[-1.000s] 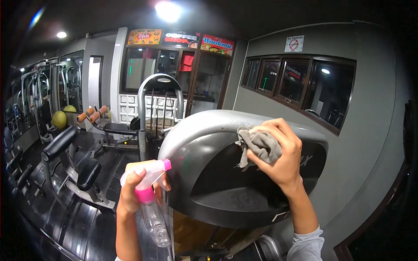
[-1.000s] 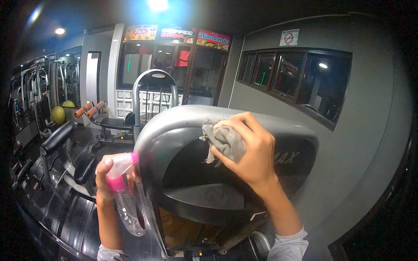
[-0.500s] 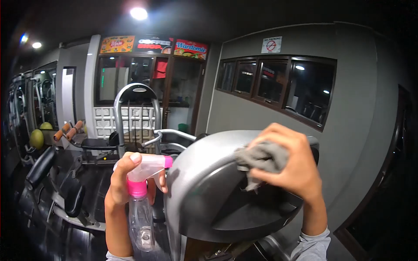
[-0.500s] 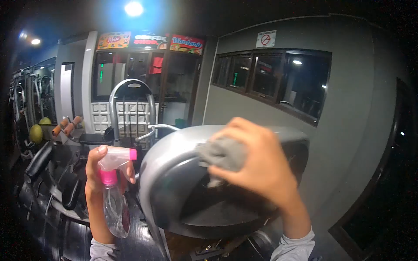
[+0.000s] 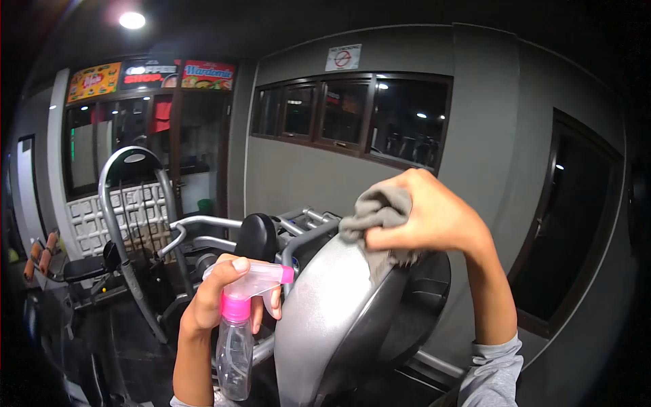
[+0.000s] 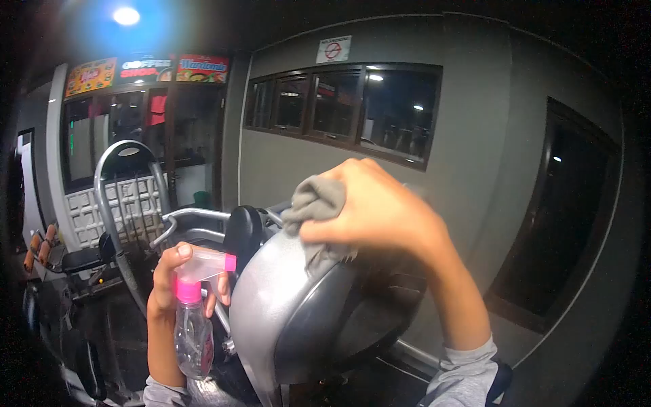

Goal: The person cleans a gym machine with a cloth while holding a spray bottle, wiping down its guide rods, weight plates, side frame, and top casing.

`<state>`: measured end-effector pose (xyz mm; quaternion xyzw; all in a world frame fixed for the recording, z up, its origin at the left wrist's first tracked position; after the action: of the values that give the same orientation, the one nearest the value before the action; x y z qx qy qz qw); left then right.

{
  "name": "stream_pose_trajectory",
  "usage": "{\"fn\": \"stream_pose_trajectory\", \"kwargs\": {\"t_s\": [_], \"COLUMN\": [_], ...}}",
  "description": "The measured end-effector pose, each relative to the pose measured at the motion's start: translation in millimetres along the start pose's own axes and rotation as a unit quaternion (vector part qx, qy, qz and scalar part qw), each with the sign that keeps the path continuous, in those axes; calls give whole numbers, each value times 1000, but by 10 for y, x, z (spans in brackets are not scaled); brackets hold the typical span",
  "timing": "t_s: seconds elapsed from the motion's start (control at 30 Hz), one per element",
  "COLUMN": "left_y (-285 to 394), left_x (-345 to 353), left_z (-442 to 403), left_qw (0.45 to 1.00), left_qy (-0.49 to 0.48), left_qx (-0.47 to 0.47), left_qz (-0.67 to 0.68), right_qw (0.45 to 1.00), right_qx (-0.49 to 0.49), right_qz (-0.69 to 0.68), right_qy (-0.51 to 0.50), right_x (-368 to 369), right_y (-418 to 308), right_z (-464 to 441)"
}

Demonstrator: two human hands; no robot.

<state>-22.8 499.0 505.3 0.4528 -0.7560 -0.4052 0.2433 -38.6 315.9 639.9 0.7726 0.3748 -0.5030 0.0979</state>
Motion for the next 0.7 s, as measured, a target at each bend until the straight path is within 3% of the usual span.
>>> {"fn": "stream_pose_trajectory", "kwargs": {"t_s": [0.1,0.3,0.37,0.5,0.6,0.67,0.7], "left_y": [-98,-182,-224,-339,-374,-408,-436], "left_x": [-16,-3,2,9,28,30,15], "left_z": [-60,-53,-56,-73,-68,-62,-55], "left_qw": [999,996,993,989,986,983,981], "left_qy": [-18,-74,-87,-85,-83,-70,-59], "left_qx": [9,8,11,16,8,-2,-13], "left_qz": [42,52,74,118,147,167,183], "right_qw": [987,973,970,983,982,990,984], "right_qx": [146,130,59,-44,-13,23,67], "right_qz": [68,182,221,133,147,90,134], "right_qy": [-18,-47,-78,-116,-120,-107,-91], "right_x": [-93,2,164,386,324,180,81], "right_y": [404,362,242,-300,-257,59,265], "right_z": [-79,-370,-494,-399,-343,-356,-338]}}
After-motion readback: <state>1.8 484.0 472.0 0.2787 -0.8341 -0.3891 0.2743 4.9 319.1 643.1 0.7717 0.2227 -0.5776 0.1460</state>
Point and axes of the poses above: each hand's wrist, its own z-axis away from the middle knuckle, its own x-axis out of the palm, y = z × x, the point moved 9 cm from there along -z, towards the middle knuckle, and after that the axes turned 1 degree about x, right-handed, at the moved point
